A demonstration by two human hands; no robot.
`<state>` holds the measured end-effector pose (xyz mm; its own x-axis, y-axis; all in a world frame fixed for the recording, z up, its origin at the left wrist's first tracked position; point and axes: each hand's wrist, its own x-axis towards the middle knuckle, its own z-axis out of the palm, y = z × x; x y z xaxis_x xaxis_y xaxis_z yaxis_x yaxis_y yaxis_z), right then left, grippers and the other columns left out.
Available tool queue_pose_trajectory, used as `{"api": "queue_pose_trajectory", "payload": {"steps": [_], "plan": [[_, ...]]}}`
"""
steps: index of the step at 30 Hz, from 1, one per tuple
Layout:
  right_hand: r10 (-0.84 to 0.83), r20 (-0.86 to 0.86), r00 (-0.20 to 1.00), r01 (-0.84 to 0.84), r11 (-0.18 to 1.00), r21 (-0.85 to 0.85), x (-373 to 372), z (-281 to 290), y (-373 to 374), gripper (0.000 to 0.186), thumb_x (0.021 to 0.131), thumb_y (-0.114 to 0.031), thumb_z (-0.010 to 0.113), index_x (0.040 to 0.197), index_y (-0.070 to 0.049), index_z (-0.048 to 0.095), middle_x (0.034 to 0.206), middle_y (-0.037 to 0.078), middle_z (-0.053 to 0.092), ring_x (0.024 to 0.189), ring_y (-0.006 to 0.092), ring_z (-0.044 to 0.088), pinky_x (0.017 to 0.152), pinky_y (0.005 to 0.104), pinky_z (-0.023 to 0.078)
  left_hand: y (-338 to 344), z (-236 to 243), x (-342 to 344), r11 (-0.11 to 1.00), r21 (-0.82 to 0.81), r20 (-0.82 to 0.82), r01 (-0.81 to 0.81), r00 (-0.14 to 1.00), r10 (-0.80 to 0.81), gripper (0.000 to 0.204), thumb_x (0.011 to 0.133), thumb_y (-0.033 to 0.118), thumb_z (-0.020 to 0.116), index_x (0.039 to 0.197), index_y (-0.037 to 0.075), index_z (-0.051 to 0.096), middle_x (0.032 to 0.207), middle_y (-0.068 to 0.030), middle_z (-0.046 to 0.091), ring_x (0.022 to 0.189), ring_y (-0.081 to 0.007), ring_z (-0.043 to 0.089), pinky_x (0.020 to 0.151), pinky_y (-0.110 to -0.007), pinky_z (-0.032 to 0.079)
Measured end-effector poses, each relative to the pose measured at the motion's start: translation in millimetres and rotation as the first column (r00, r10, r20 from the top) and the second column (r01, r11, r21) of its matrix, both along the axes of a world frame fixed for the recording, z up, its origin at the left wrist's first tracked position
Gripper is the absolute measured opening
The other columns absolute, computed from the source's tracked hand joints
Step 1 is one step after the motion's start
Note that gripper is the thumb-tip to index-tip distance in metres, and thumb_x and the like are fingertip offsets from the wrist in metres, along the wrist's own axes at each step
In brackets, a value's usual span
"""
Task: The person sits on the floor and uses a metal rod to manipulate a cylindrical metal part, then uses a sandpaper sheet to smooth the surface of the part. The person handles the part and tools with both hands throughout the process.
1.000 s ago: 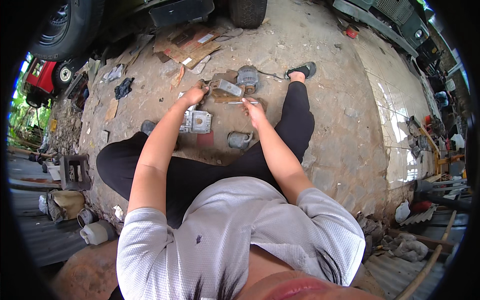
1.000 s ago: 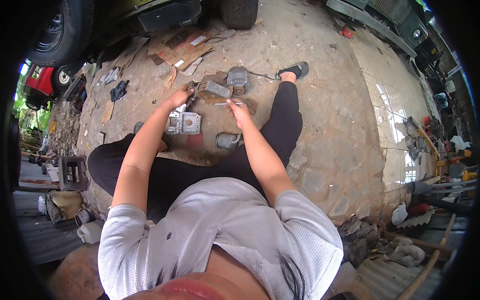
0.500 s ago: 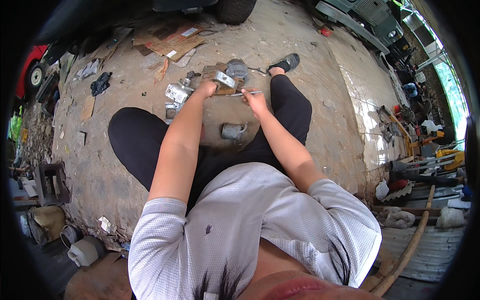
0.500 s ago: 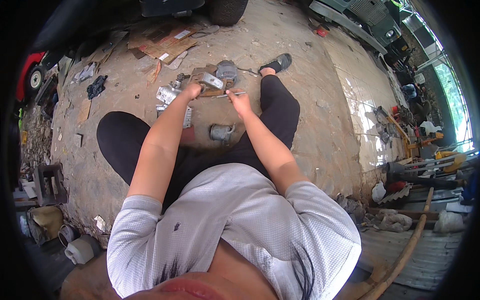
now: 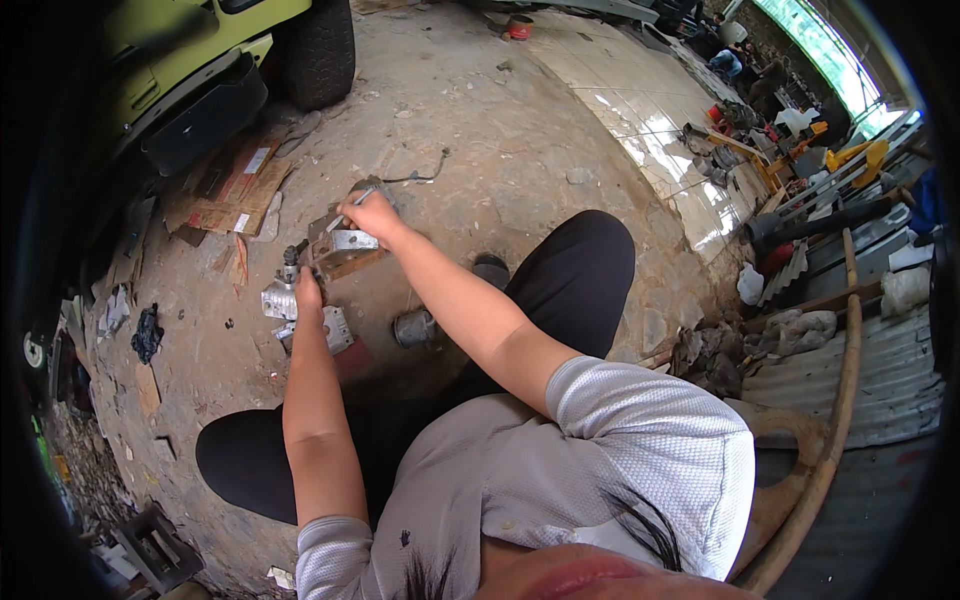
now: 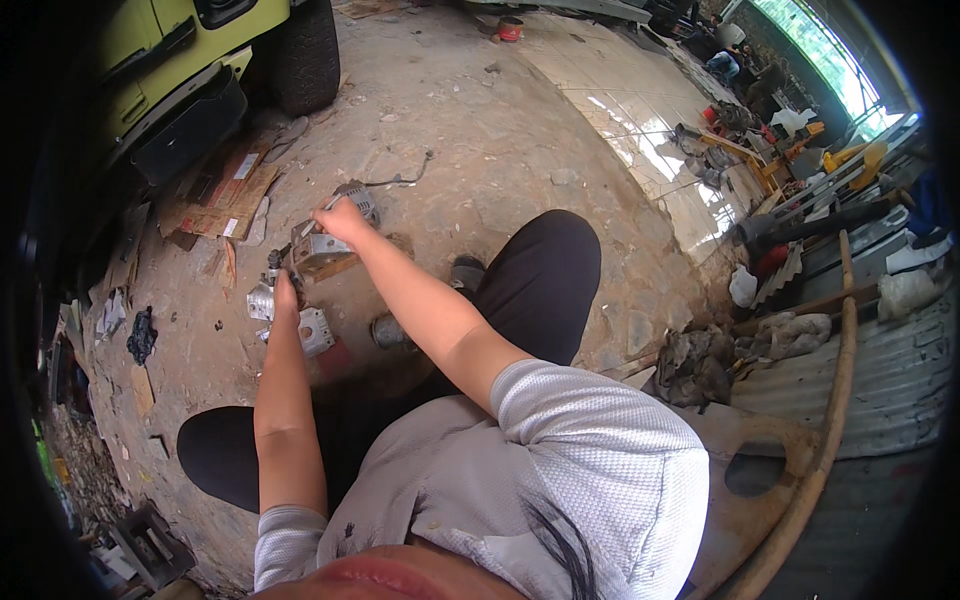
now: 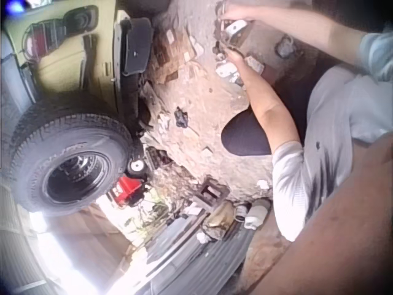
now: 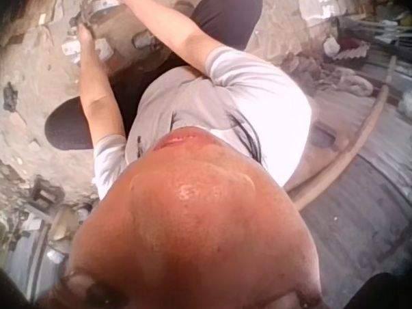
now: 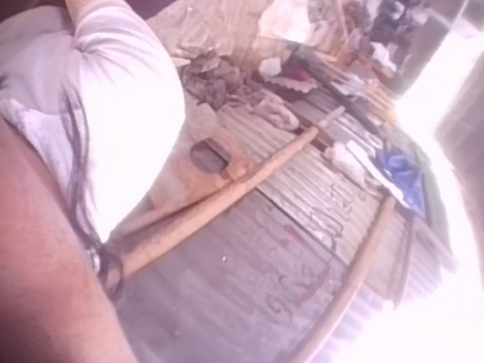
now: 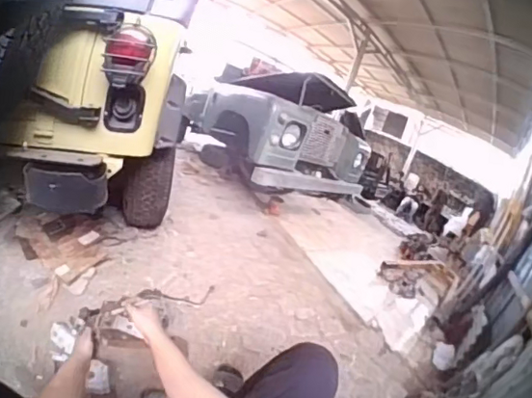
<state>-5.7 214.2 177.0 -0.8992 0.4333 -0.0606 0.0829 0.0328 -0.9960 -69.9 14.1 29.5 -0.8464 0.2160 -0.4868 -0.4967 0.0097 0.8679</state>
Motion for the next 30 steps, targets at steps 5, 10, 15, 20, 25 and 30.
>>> {"api": "queue_pose_trajectory", "payload": {"steps": [5, 10, 15, 20, 25, 30], "plan": [[0.041, 0.025, 0.999, -0.035, 0.980, -0.195, -8.0, -24.5, -24.8, 0.023, 0.099, -0.022, 0.069, 0.095, 0.000, 0.073, 0.080, 0.005, 0.073, 0.064, 0.0115, 0.060, 0.064, 0.0289, 0.049, -53.6, -5.2, -35.4, 0.981, -0.166, -0.140, 0.098, 0.983, -0.122, 0.039, 0.101, 0.044, 0.049, 0.103, 0.009, 0.065, 0.085, -0.0032, 0.063, 0.069, -0.0142, 0.061, 0.060, -0.031, 0.049], [0.049, -0.131, 0.990, -0.093, 0.932, -0.352, -27.2, -8.2, -17.9, 0.026, 0.101, -0.026, 0.068, 0.089, -0.003, 0.070, 0.073, 0.002, 0.066, 0.066, 0.0104, 0.060, 0.065, 0.0282, 0.049, -73.4, 75.7, -23.9, 0.987, -0.122, -0.141, 0.109, 0.982, -0.126, 0.028, 0.104, 0.035, 0.051, 0.117, 0.013, 0.062, 0.096, -0.0012, 0.064, 0.082, -0.0129, 0.062, 0.072, -0.029, 0.051], [0.121, -0.222, 0.967, -0.187, 0.934, -0.305, -48.5, 6.4, -12.5, 0.022, 0.099, -0.024, 0.072, 0.092, -0.004, 0.069, 0.075, -0.001, 0.065, 0.070, 0.0089, 0.060, 0.067, 0.0277, 0.048, -91.5, 167.3, -15.1, 0.980, -0.113, -0.124, 0.164, 0.976, -0.178, 0.018, 0.103, 0.024, 0.058, 0.120, 0.019, 0.059, 0.100, 0.0028, 0.067, 0.084, -0.0103, 0.061, 0.078, -0.028, 0.048], [0.123, -0.292, 0.948, -0.220, 0.919, -0.327, -55.1, 33.0, 0.6, 0.020, 0.098, -0.021, 0.074, 0.098, -0.001, 0.071, 0.080, 0.001, 0.069, 0.074, 0.0091, 0.063, 0.069, 0.0270, 0.050, -86.7, 248.8, -6.4, 0.988, -0.119, -0.075, 0.101, 0.991, -0.111, 0.028, 0.100, 0.019, 0.063, 0.128, 0.018, 0.055, 0.107, -0.0005, 0.068, 0.091, -0.0124, 0.063, 0.086, -0.029, 0.049], [0.200, -0.375, 0.905, -0.344, 0.864, -0.367, -54.2, 47.3, 9.2, 0.020, 0.098, -0.019, 0.072, 0.104, 0.000, 0.074, 0.088, 0.004, 0.074, 0.083, 0.0109, 0.066, 0.074, 0.0270, 0.050, -67.8, 261.0, -8.4, 0.991, 0.133, 0.014, -0.012, 1.000, 0.010, 0.025, 0.102, 0.025, 0.062, 0.126, 0.018, 0.058, 0.111, -0.0020, 0.070, 0.095, -0.0125, 0.064, 0.089, -0.029, 0.047], [0.139, -0.291, 0.947, -0.246, 0.893, -0.376, -47.4, 38.5, 17.8, 0.020, 0.095, -0.022, 0.077, 0.100, -0.003, 0.072, 0.086, 0.004, 0.072, 0.078, 0.0104, 0.063, 0.071, 0.0260, 0.048, -23.5, 227.3, -25.8, 0.876, 0.445, 0.233, -0.186, 0.969, 0.087, 0.031, 0.105, 0.037, 0.055, 0.118, 0.009, 0.061, 0.104, -0.0068, 0.071, 0.087, -0.0175, 0.065, 0.084, -0.032, 0.052]]}}
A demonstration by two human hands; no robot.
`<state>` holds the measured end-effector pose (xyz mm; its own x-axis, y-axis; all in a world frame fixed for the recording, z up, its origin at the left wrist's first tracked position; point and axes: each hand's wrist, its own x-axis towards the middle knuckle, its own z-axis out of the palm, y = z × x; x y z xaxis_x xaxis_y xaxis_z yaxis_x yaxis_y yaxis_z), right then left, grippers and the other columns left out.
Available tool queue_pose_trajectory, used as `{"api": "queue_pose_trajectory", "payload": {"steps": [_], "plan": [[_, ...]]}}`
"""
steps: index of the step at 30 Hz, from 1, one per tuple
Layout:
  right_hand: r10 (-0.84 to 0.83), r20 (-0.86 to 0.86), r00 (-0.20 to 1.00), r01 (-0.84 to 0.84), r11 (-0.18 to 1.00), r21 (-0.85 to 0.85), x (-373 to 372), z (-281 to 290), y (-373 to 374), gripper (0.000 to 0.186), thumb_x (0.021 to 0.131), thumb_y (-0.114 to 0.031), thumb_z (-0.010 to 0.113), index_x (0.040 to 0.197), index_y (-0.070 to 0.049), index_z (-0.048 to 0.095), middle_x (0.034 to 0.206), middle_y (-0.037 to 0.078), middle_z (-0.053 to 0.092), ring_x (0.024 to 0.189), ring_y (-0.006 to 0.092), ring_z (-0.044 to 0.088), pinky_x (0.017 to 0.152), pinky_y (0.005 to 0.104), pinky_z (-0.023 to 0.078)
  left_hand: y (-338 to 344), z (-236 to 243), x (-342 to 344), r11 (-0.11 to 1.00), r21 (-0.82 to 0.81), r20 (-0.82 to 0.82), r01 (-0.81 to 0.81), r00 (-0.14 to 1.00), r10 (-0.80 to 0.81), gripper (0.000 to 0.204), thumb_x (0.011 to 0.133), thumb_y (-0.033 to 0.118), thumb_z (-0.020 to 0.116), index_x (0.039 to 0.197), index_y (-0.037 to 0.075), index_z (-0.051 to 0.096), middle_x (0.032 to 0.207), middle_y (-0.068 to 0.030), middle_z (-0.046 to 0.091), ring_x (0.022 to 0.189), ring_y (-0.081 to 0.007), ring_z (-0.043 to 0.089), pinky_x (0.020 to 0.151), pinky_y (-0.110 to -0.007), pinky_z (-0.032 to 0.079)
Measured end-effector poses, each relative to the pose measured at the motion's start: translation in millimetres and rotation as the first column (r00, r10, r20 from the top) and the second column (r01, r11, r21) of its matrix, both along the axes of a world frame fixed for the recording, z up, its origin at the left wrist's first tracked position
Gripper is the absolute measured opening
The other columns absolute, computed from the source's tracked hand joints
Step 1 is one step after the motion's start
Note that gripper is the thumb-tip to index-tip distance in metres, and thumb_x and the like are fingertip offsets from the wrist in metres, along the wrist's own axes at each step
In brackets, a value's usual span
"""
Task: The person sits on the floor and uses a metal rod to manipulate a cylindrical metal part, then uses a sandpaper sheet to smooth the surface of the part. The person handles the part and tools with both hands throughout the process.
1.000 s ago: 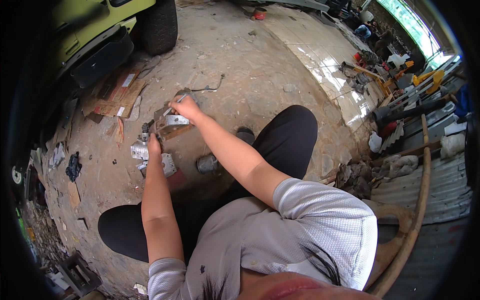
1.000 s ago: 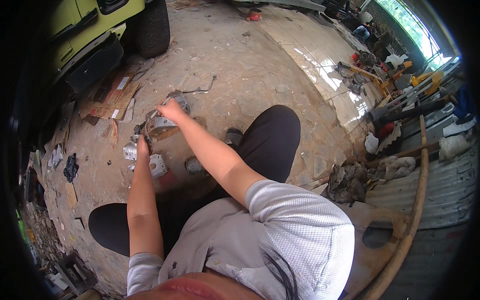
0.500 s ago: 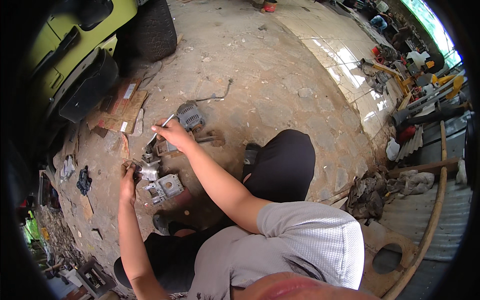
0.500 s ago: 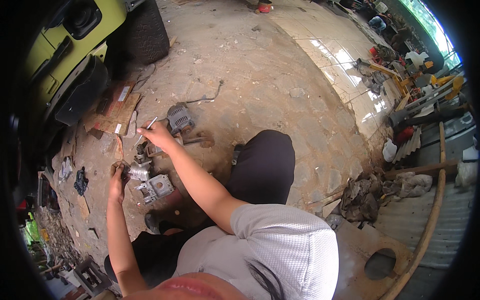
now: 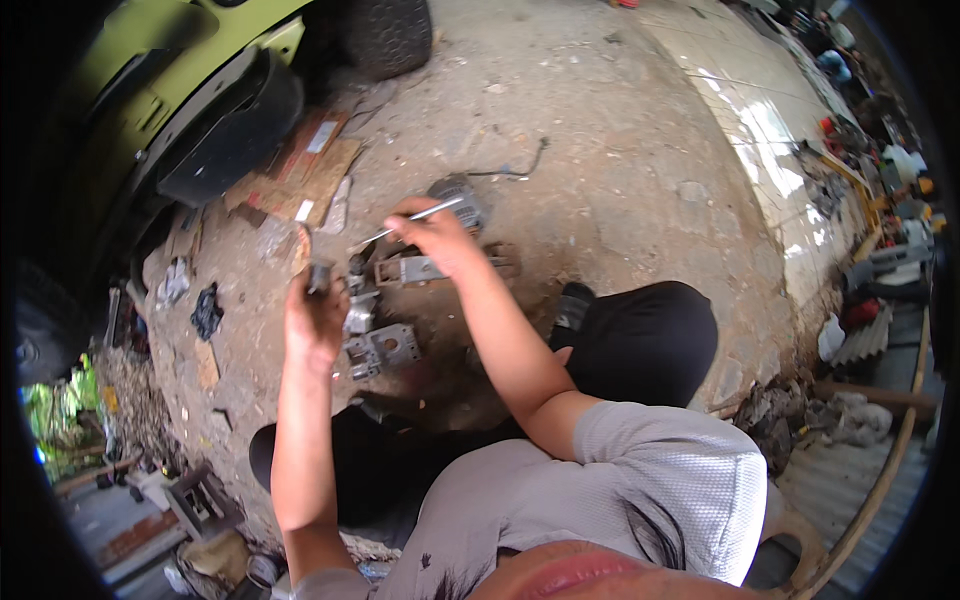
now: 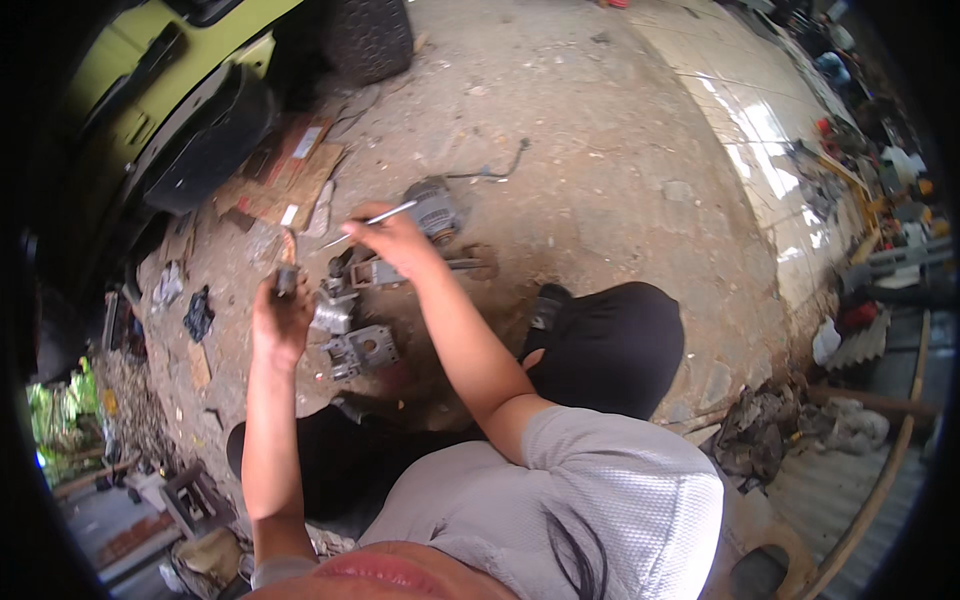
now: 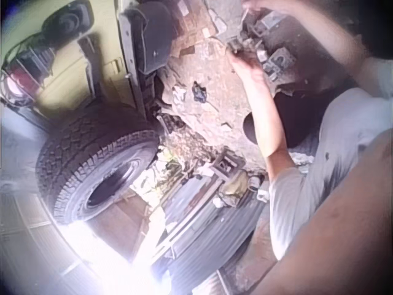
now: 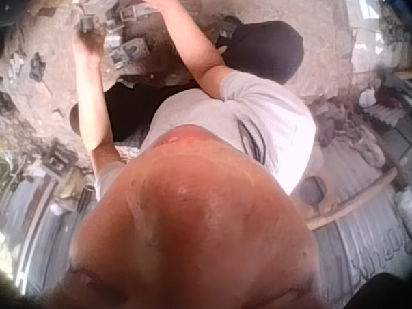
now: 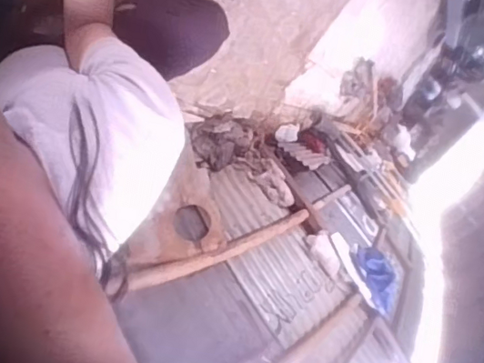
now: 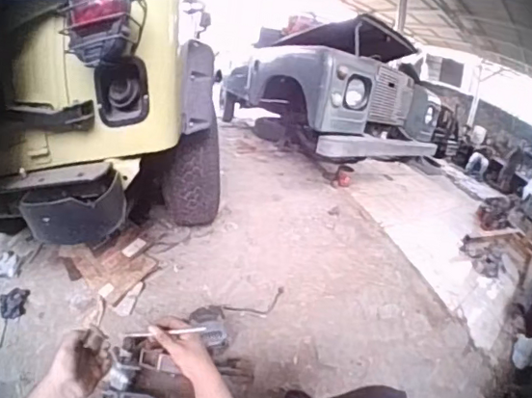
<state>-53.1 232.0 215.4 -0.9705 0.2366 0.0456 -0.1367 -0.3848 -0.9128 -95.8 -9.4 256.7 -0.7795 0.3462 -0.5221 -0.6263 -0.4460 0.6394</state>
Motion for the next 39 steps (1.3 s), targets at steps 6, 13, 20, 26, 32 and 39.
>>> {"api": "queue_pose_trajectory", "payload": {"steps": [6, 13, 20, 26, 32, 39], "plan": [[-0.143, -0.021, 0.989, 0.141, 0.988, -0.067, -12.0, -28.1, 25.7, 0.026, 0.093, -0.024, 0.079, 0.102, -0.002, 0.071, 0.086, 0.003, 0.071, 0.080, 0.0103, 0.062, 0.071, 0.0252, 0.045, 28.8, 10.4, -33.1, 0.978, -0.104, -0.153, 0.182, 0.968, -0.197, 0.029, 0.106, 0.033, 0.056, 0.124, 0.010, 0.056, 0.104, -0.0132, 0.073, 0.085, -0.0190, 0.071, 0.081, -0.034, 0.057], [-0.110, -0.072, 0.991, 0.108, 0.994, -0.036, -25.9, -18.1, 15.4, 0.020, 0.096, -0.018, 0.075, 0.104, 0.001, 0.072, 0.096, 0.006, 0.073, 0.087, 0.0137, 0.064, 0.083, 0.0275, 0.051, 9.3, -19.9, -54.4, 0.946, -0.255, -0.155, 0.202, 0.957, -0.246, 0.027, 0.106, 0.022, 0.057, 0.130, 0.011, 0.051, 0.115, -0.0118, 0.069, 0.091, -0.0177, 0.070, 0.085, -0.032, 0.056], [0.012, -0.059, 0.998, -0.012, 1.000, 0.001, -39.5, -26.1, -11.4, 0.014, 0.097, -0.010, 0.072, 0.107, 0.000, 0.073, 0.097, 0.003, 0.072, 0.087, 0.0100, 0.064, 0.080, 0.0249, 0.051, 9.7, -10.7, -58.9, 0.943, -0.324, -0.306, 0.080, 0.934, -0.185, 0.033, 0.100, 0.008, 0.065, 0.131, 0.011, 0.053, 0.116, -0.0063, 0.065, 0.105, -0.0212, 0.067, 0.093, -0.033, 0.052], [0.043, -0.099, 0.994, -0.041, 0.999, 0.027, -37.1, -25.5, -16.5, 0.015, 0.097, -0.010, 0.072, 0.108, 0.000, 0.073, 0.096, 0.004, 0.072, 0.088, 0.0109, 0.065, 0.080, 0.0257, 0.051, -5.8, -11.9, -62.5, 0.920, -0.389, -0.374, 0.038, 0.907, -0.195, 0.031, 0.101, 0.010, 0.065, 0.130, 0.011, 0.054, 0.119, -0.0062, 0.064, 0.108, -0.0201, 0.065, 0.096, -0.034, 0.049], [0.052, -0.193, 0.980, -0.032, 0.994, 0.101, -33.5, -21.3, -24.1, 0.014, 0.096, -0.008, 0.074, 0.107, 0.000, 0.075, 0.096, 0.003, 0.074, 0.090, 0.0083, 0.064, 0.079, 0.0247, 0.051, -14.7, -17.9, -59.8, 0.916, -0.399, -0.390, 0.024, 0.900, -0.194, 0.028, 0.103, 0.014, 0.064, 0.130, 0.009, 0.055, 0.120, -0.0063, 0.064, 0.109, -0.0194, 0.064, 0.095, -0.034, 0.049], [0.093, -0.120, 0.988, -0.067, 0.977, 0.202, -34.8, -31.8, -30.4, 0.015, 0.096, -0.006, 0.073, 0.109, 0.001, 0.075, 0.098, 0.005, 0.076, 0.093, 0.0113, 0.067, 0.082, 0.0265, 0.052, -18.7, -14.7, -56.8, 0.900, -0.437, -0.438, -0.007, 0.875, -0.206, 0.029, 0.102, 0.012, 0.066, 0.129, 0.007, 0.056, 0.118, -0.0062, 0.065, 0.108, -0.0177, 0.064, 0.092, -0.032, 0.050]]}}
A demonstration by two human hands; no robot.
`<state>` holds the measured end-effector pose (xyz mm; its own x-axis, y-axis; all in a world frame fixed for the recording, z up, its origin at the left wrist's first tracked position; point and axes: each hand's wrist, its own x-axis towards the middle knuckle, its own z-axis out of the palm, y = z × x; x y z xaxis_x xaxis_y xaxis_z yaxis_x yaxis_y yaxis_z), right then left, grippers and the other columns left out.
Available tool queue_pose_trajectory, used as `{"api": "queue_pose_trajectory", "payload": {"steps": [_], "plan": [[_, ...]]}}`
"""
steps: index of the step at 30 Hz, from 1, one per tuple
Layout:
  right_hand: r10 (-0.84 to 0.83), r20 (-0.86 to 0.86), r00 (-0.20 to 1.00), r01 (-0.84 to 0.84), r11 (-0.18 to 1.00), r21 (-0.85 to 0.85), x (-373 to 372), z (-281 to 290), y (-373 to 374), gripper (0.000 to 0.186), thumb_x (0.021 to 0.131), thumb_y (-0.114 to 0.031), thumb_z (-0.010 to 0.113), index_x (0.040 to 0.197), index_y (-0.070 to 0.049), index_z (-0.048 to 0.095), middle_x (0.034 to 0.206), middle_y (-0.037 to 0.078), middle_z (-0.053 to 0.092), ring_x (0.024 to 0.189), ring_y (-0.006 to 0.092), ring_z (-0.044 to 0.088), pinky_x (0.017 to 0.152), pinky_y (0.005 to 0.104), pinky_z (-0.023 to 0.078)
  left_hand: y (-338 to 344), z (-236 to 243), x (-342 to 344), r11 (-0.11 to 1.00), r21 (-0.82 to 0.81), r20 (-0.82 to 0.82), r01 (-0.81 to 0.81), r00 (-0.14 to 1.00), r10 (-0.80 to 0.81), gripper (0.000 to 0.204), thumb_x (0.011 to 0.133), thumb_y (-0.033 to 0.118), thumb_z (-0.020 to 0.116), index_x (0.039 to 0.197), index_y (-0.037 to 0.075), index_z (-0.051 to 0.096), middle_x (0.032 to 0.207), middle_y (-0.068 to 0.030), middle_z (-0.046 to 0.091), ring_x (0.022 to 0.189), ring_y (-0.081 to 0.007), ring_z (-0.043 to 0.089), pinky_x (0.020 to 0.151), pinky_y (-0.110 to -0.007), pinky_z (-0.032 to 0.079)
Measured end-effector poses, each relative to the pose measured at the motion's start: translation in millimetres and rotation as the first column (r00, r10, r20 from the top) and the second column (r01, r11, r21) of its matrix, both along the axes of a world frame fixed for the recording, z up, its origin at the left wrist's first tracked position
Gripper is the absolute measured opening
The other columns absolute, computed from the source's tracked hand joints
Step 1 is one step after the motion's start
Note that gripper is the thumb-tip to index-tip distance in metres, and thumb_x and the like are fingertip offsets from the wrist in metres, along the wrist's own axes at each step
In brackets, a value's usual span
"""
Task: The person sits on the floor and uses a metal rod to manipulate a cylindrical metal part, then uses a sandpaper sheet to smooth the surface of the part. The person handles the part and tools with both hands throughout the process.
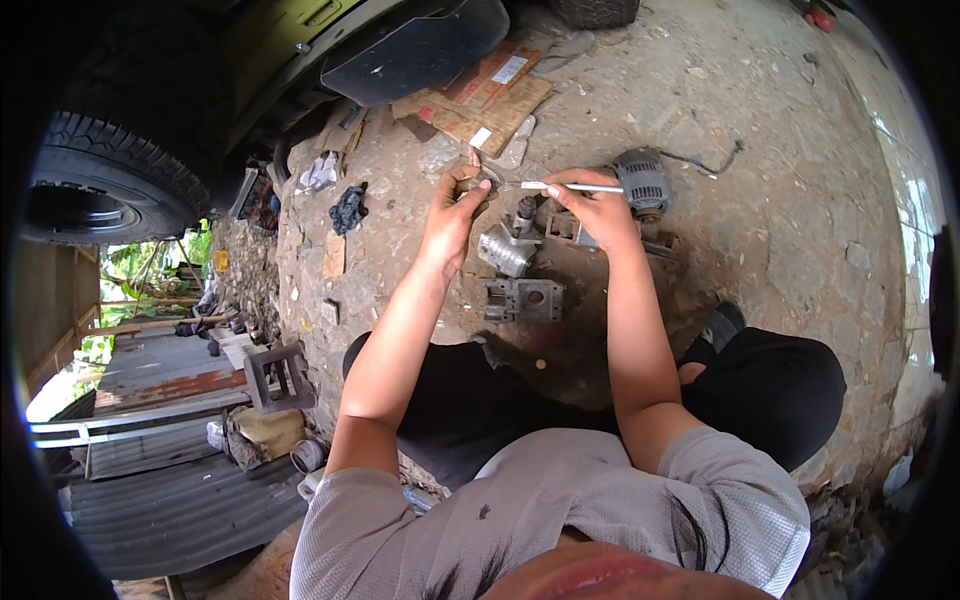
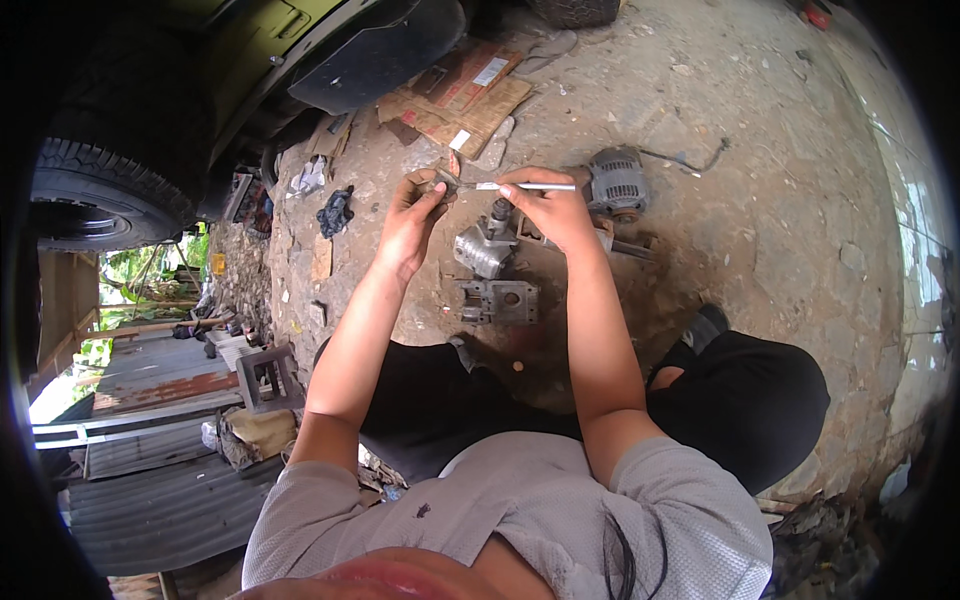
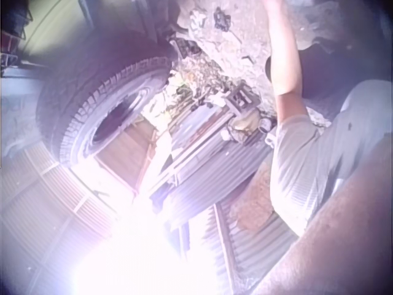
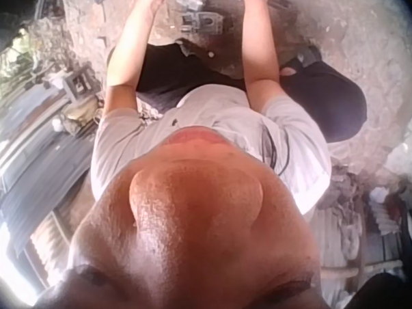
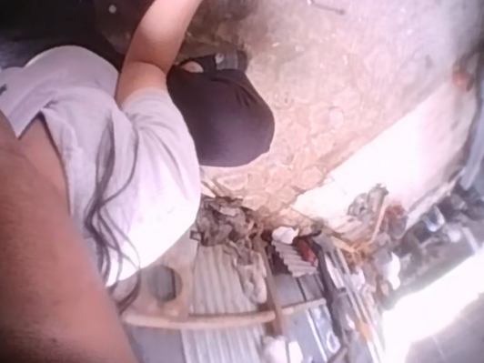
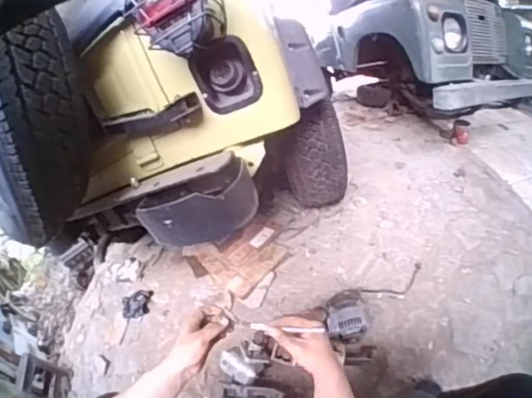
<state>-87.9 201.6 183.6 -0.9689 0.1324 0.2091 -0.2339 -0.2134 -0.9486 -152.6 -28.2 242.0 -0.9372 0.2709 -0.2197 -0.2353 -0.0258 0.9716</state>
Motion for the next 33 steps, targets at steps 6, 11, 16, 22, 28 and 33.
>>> {"api": "queue_pose_trajectory", "payload": {"steps": [6, 11, 16, 22, 28, 33], "plan": [[0.012, -0.016, 1.000, -0.014, 0.995, -0.100, 0.7, 6.7, -4.0, 0.013, 0.099, -0.007, 0.069, 0.107, 0.001, 0.074, 0.096, 0.005, 0.075, 0.091, 0.0111, 0.068, 0.081, 0.0264, 0.052, 1.1, 0.8, 4.2, 0.999, -0.034, -0.010, -0.009, 1.000, 0.009, 0.036, 0.101, 0.011, 0.068, 0.134, 0.005, 0.054, 0.116, -0.0065, 0.065, 0.106, -0.0176, 0.065, 0.090, -0.030, 0.049], [-0.095, 0.039, 0.995, 0.098, 0.992, -0.085, -5.5, 4.2, -8.6, 0.015, 0.100, -0.011, 0.069, 0.107, 0.001, 0.073, 0.095, 0.005, 0.075, 0.091, 0.0112, 0.068, 0.082, 0.0266, 0.053, 0.8, -2.7, -3.0, 0.999, -0.051, -0.020, -0.001, 1.000, 0.000, 0.039, 0.101, 0.011, 0.067, 0.136, 0.002, 0.054, 0.117, -0.0084, 0.065, 0.105, -0.0170, 0.064, 0.091, -0.030, 0.050], [-0.078, -0.013, 0.997, 0.076, 0.992, -0.102, -3.9, 2.0, -7.1, 0.017, 0.101, -0.015, 0.068, 0.107, 0.001, 0.072, 0.093, 0.004, 0.074, 0.090, 0.0108, 0.067, 0.081, 0.0267, 0.052, 0.5, -7.5, -7.1, 0.998, -0.063, -0.052, 0.032, 0.998, -0.035, 0.037, 0.101, 0.012, 0.067, 0.134, 0.000, 0.056, 0.119, -0.0084, 0.065, 0.105, -0.0159, 0.064, 0.092, -0.030, 0.050], [-0.141, -0.028, 0.990, 0.138, 0.987, -0.086, -3.6, -0.5, -5.1, 0.019, 0.101, -0.019, 0.069, 0.102, -0.001, 0.073, 0.086, 0.001, 0.071, 0.081, 0.0084, 0.061, 0.074, 0.0256, 0.048, 5.3, -5.2, -3.8, 0.999, -0.030, -0.040, 0.013, 0.999, -0.015, 0.035, 0.102, 0.014, 0.066, 0.133, 0.001, 0.057, 0.118, -0.0068, 0.066, 0.103, -0.0155, 0.064, 0.092, -0.030, 0.050], [-0.041, 0.006, 0.999, 0.042, 0.995, -0.089, 1.1, 4.2, -7.3, 0.023, 0.101, -0.021, 0.070, 0.106, 0.001, 0.073, 0.093, 0.005, 0.073, 0.088, 0.0099, 0.064, 0.079, 0.0265, 0.050, -2.8, -3.0, 0.8, 1.000, -0.002, -0.006, 0.014, 1.000, -0.014, 0.030, 0.104, 0.015, 0.062, 0.132, 0.003, 0.058, 0.118, -0.0060, 0.066, 0.106, -0.0166, 0.063, 0.093, -0.032, 0.050], [0.007, 0.009, 1.000, -0.007, 1.000, -0.016, 0.3, 5.0, 0.8, 0.016, 0.101, -0.015, 0.069, 0.106, 0.000, 0.073, 0.094, 0.005, 0.074, 0.091, 0.0110, 0.067, 0.080, 0.0268, 0.053, 0.4, -4.4, 0.8, 0.999, 0.050, 0.054, -0.014, 0.998, 0.011, 0.036, 0.103, 0.018, 0.065, 0.134, 0.003, 0.057, 0.117, -0.0058, 0.066, 0.104, -0.0170, 0.064, 0.091, -0.030, 0.049]]}}
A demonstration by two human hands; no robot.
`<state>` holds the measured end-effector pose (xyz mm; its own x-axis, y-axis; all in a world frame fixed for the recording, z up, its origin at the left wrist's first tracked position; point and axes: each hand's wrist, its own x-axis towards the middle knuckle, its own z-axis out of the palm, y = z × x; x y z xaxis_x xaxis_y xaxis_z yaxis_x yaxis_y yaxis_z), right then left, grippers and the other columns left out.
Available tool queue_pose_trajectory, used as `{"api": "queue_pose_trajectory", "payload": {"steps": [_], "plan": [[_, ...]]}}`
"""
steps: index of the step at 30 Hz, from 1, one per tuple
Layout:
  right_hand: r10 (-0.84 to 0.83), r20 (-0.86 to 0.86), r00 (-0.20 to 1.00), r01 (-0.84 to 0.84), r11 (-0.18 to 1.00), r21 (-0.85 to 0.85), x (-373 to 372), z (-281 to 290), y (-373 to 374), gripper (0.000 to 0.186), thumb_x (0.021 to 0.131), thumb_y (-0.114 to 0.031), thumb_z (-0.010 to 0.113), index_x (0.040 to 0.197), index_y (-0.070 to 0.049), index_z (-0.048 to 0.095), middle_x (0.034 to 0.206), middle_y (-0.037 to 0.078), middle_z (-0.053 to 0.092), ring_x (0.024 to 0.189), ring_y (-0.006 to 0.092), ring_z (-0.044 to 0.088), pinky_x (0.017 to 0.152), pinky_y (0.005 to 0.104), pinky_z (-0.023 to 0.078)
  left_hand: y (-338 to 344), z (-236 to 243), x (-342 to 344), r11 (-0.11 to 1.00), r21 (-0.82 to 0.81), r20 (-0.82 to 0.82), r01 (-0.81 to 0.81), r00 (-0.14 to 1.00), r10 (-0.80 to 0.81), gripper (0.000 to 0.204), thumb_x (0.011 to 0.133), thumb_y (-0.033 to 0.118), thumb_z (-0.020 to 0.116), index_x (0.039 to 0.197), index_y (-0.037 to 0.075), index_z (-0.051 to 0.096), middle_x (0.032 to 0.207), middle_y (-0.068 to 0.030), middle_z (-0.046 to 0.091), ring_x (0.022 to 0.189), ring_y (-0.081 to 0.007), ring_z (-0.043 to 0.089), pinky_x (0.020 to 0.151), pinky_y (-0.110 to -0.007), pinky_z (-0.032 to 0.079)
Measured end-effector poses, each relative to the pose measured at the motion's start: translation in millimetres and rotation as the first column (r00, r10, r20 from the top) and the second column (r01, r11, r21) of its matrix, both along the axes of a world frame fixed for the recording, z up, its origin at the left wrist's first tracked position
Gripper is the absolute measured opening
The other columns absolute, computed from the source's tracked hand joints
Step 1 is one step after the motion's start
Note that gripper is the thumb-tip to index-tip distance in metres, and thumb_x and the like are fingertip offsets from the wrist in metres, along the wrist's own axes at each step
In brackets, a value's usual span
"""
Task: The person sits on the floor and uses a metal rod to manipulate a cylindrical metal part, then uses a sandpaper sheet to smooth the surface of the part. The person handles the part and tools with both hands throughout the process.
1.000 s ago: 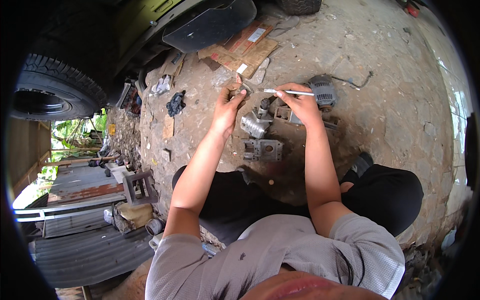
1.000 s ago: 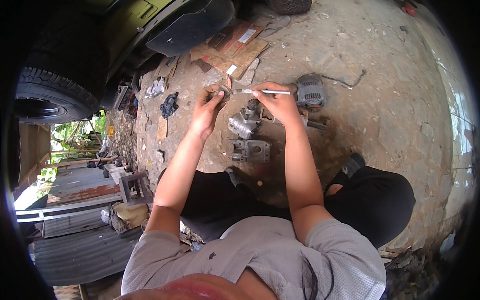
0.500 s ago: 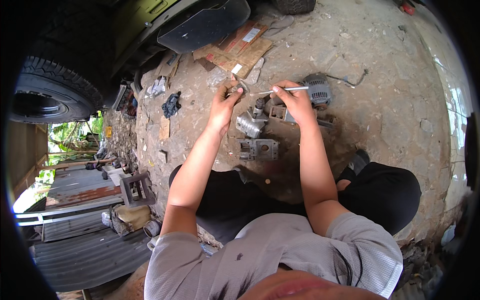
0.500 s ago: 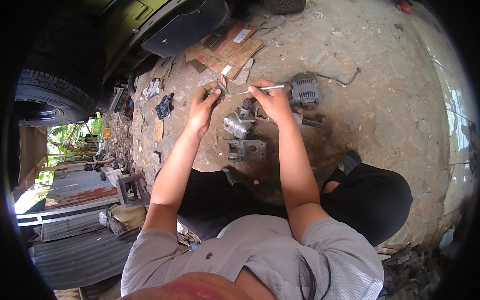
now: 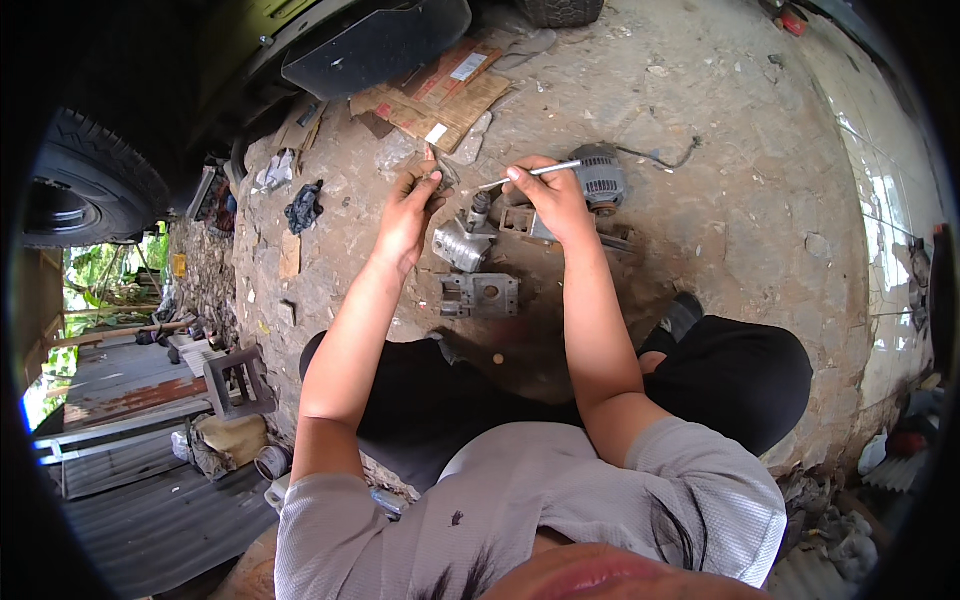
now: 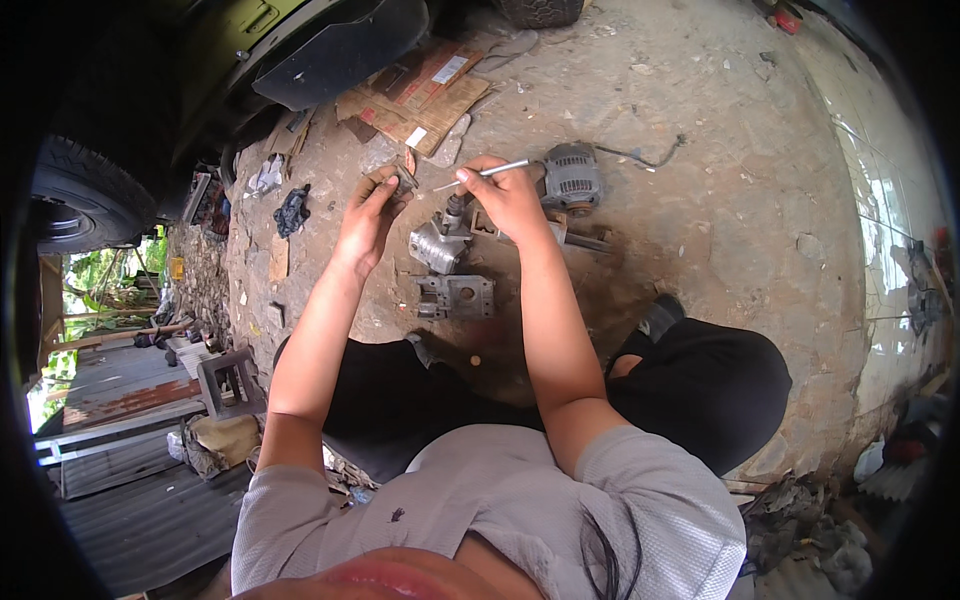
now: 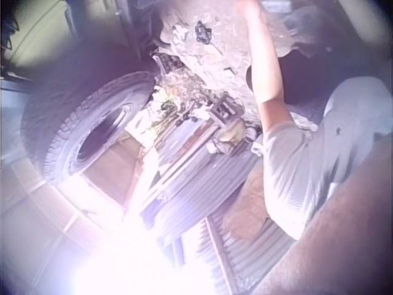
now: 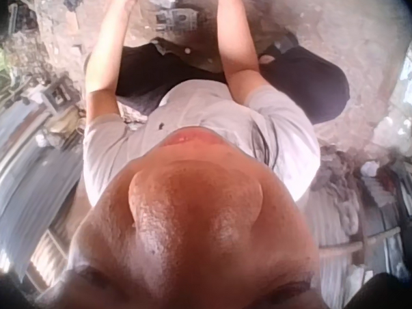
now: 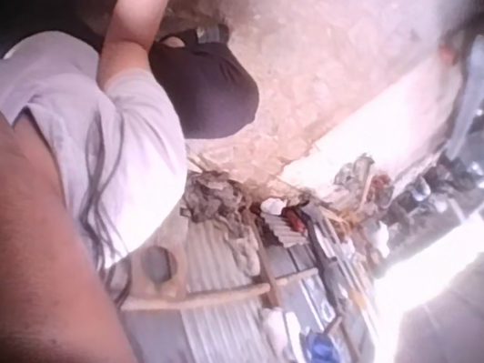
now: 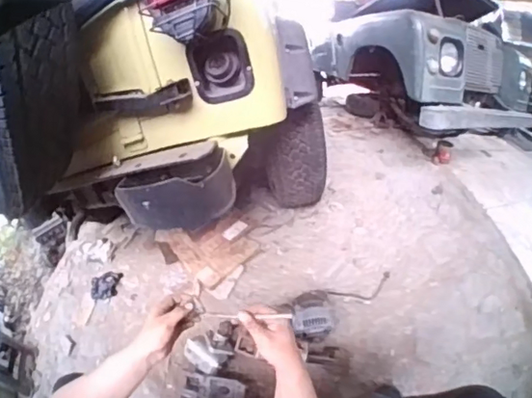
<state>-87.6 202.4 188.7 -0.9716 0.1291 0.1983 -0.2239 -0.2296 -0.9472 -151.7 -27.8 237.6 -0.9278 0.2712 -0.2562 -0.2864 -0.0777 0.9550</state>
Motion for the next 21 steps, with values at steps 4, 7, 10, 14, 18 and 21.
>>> {"api": "queue_pose_trajectory", "payload": {"steps": [4, 7, 10, 14, 18, 21], "plan": [[-0.032, -0.022, 0.999, 0.032, 0.999, -0.032, 4.4, 7.4, -7.7, 0.018, 0.101, -0.018, 0.070, 0.102, -0.001, 0.073, 0.088, 0.003, 0.074, 0.088, 0.0102, 0.066, 0.076, 0.0266, 0.051, -2.9, 2.5, 0.3, 1.000, 0.006, 0.028, 0.008, 1.000, -0.008, 0.032, 0.104, 0.018, 0.062, 0.132, 0.005, 0.058, 0.116, -0.0045, 0.067, 0.104, -0.0164, 0.064, 0.093, -0.031, 0.049], [0.007, -0.016, 1.000, -0.006, 0.998, 0.055, 3.7, 7.1, 2.0, 0.018, 0.100, -0.019, 0.071, 0.101, -0.001, 0.074, 0.091, 0.004, 0.074, 0.089, 0.0113, 0.067, 0.079, 0.0275, 0.052, 1.8, 5.3, -1.1, 1.000, 0.019, 0.039, -0.005, 0.999, 0.004, 0.030, 0.104, 0.018, 0.062, 0.131, 0.006, 0.059, 0.114, -0.0037, 0.068, 0.103, -0.0158, 0.064, 0.091, -0.030, 0.050], [-0.067, -0.101, 0.993, 0.067, 0.998, -0.003, 6.1, 11.8, -10.1, 0.016, 0.098, -0.017, 0.073, 0.098, -0.002, 0.075, 0.092, 0.004, 0.074, 0.088, 0.0129, 0.067, 0.080, 0.0283, 0.052, -7.2, -2.5, -2.7, 0.999, 0.052, 0.032, 0.016, 0.999, -0.017, 0.030, 0.104, 0.018, 0.062, 0.132, 0.006, 0.059, 0.116, -0.0038, 0.067, 0.106, -0.0159, 0.064, 0.093, -0.030, 0.050], [0.036, -0.154, 0.987, -0.031, 0.999, 0.037, 10.2, 6.2, -0.2, 0.014, 0.095, -0.015, 0.075, 0.099, -0.002, 0.077, 0.092, 0.007, 0.074, 0.087, 0.0151, 0.068, 0.079, 0.0306, 0.053, -6.0, -1.3, 1.9, 0.994, 0.099, 0.094, -0.045, 0.995, 0.035, 0.027, 0.101, 0.018, 0.067, 0.127, 0.011, 0.062, 0.114, -0.0023, 0.066, 0.102, -0.0170, 0.065, 0.091, -0.030, 0.051], [-0.066, -0.190, 0.980, 0.089, 0.989, 0.117, 5.6, 7.6, -1.1, 0.016, 0.093, -0.015, 0.076, 0.099, -0.001, 0.076, 0.089, 0.008, 0.073, 0.085, 0.0164, 0.068, 0.077, 0.0317, 0.053, -9.1, -3.0, 2.7, 0.986, 0.152, 0.177, -0.068, 0.983, 0.040, 0.026, 0.101, 0.018, 0.067, 0.125, 0.010, 0.062, 0.114, -0.0027, 0.067, 0.101, -0.0181, 0.066, 0.093, -0.031, 0.052], [-0.256, -0.118, 0.959, 0.275, 0.941, 0.197, 4.1, -1.7, 0.9, 0.017, 0.093, -0.017, 0.077, 0.100, -0.001, 0.075, 0.088, 0.008, 0.072, 0.084, 0.0165, 0.066, 0.076, 0.0320, 0.052, -5.2, -3.1, 3.9, 0.974, 0.213, 0.231, -0.074, 0.973, 0.024, 0.025, 0.101, 0.018, 0.066, 0.125, 0.009, 0.061, 0.114, -0.0035, 0.067, 0.101, -0.0181, 0.066, 0.092, -0.030, 0.054]]}}
